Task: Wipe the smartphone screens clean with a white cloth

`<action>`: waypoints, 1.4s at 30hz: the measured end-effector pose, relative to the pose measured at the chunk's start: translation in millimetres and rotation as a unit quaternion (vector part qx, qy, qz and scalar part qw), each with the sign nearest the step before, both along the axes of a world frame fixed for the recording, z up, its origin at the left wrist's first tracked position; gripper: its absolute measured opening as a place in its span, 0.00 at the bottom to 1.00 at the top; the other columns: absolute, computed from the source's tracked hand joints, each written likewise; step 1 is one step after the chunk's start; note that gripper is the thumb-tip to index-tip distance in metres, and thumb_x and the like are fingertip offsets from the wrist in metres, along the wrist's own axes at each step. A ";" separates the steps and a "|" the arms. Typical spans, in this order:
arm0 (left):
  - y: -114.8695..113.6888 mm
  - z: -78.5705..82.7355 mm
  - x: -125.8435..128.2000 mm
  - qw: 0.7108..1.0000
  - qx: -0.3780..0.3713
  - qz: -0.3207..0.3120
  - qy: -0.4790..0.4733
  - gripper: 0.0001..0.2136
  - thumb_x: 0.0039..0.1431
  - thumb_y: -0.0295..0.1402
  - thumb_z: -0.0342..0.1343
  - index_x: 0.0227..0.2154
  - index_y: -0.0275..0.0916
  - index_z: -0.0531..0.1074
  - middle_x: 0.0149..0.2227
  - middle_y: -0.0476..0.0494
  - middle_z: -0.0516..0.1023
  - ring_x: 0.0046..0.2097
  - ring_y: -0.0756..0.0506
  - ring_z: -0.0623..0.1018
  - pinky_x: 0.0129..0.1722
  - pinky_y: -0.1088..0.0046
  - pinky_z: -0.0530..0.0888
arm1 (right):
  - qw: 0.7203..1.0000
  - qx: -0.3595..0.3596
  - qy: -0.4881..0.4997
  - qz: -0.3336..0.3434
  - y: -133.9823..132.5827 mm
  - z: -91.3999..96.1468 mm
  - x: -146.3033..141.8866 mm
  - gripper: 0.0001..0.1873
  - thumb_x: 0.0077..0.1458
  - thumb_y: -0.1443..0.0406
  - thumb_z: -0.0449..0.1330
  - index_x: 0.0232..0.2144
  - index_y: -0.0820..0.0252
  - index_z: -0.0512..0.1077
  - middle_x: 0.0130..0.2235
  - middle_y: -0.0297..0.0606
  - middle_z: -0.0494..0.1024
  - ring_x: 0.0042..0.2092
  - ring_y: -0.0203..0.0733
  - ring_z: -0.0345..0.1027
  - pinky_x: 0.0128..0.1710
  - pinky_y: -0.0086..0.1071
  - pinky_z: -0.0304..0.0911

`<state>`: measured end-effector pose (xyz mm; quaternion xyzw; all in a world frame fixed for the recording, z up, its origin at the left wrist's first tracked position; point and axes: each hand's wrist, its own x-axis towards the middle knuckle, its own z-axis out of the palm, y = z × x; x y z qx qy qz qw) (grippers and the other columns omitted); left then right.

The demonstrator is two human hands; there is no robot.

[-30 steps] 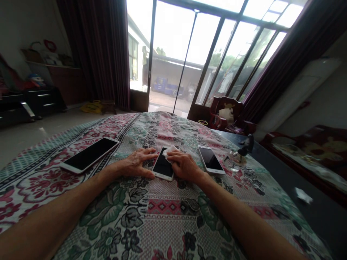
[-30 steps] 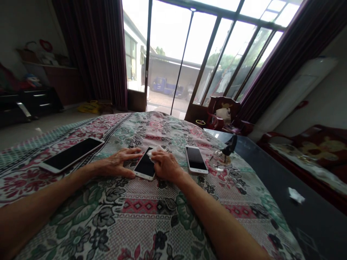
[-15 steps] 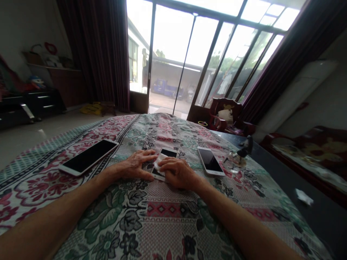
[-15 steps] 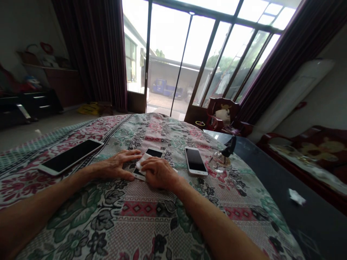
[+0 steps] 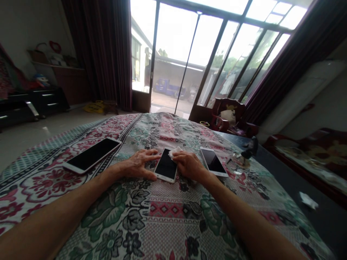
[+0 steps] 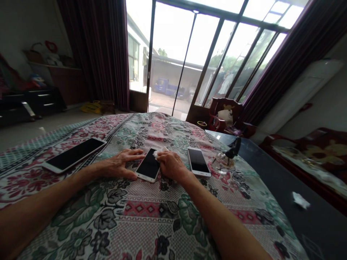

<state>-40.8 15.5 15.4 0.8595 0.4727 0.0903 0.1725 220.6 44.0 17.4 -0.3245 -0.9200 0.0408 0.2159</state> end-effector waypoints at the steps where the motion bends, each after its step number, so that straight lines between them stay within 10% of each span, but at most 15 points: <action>1: 0.3 -0.8 -0.1 1.000 0.000 0.001 -0.003 0.38 0.50 0.50 0.65 0.64 0.51 0.62 0.71 0.43 0.54 0.69 0.31 0.55 0.66 0.51 0.56 | 1.000 -0.010 -0.007 0.022 -5.7 2.8 -1.3 0.15 0.52 0.74 0.52 0.31 0.55 0.77 0.41 0.37 0.80 0.45 0.41 0.73 0.50 0.38 0.67; 11: 1.5 -2.3 -3.4 1.000 -0.004 -0.014 -0.003 0.39 0.49 0.51 0.65 0.64 0.49 0.62 0.71 0.42 0.53 0.70 0.31 0.53 0.66 0.51 0.55 | 0.977 -0.096 0.010 0.189 -35.4 7.3 -20.7 0.14 0.55 0.74 0.52 0.36 0.57 0.76 0.46 0.37 0.80 0.49 0.37 0.72 0.54 0.35 0.65; 24: 7.0 -10.9 -9.8 0.999 0.008 -0.022 -0.037 0.34 0.53 0.51 0.62 0.62 0.50 0.64 0.70 0.44 0.56 0.69 0.33 0.55 0.66 0.52 0.56 | 0.999 -0.003 0.034 -0.024 16.0 -10.5 -8.7 0.13 0.65 0.70 0.48 0.43 0.54 0.71 0.51 0.42 0.75 0.54 0.46 0.66 0.56 0.42 0.63; 42: 16.6 -0.4 -22.7 0.995 -0.037 -0.045 -0.081 0.32 0.45 0.26 0.50 0.57 0.49 0.72 0.67 0.52 0.62 0.67 0.38 0.63 0.66 0.58 0.59 | 0.972 -0.118 0.037 0.200 -29.3 0.8 -28.0 0.21 0.49 0.80 0.48 0.38 0.57 0.73 0.53 0.37 0.77 0.56 0.37 0.68 0.59 0.38 0.62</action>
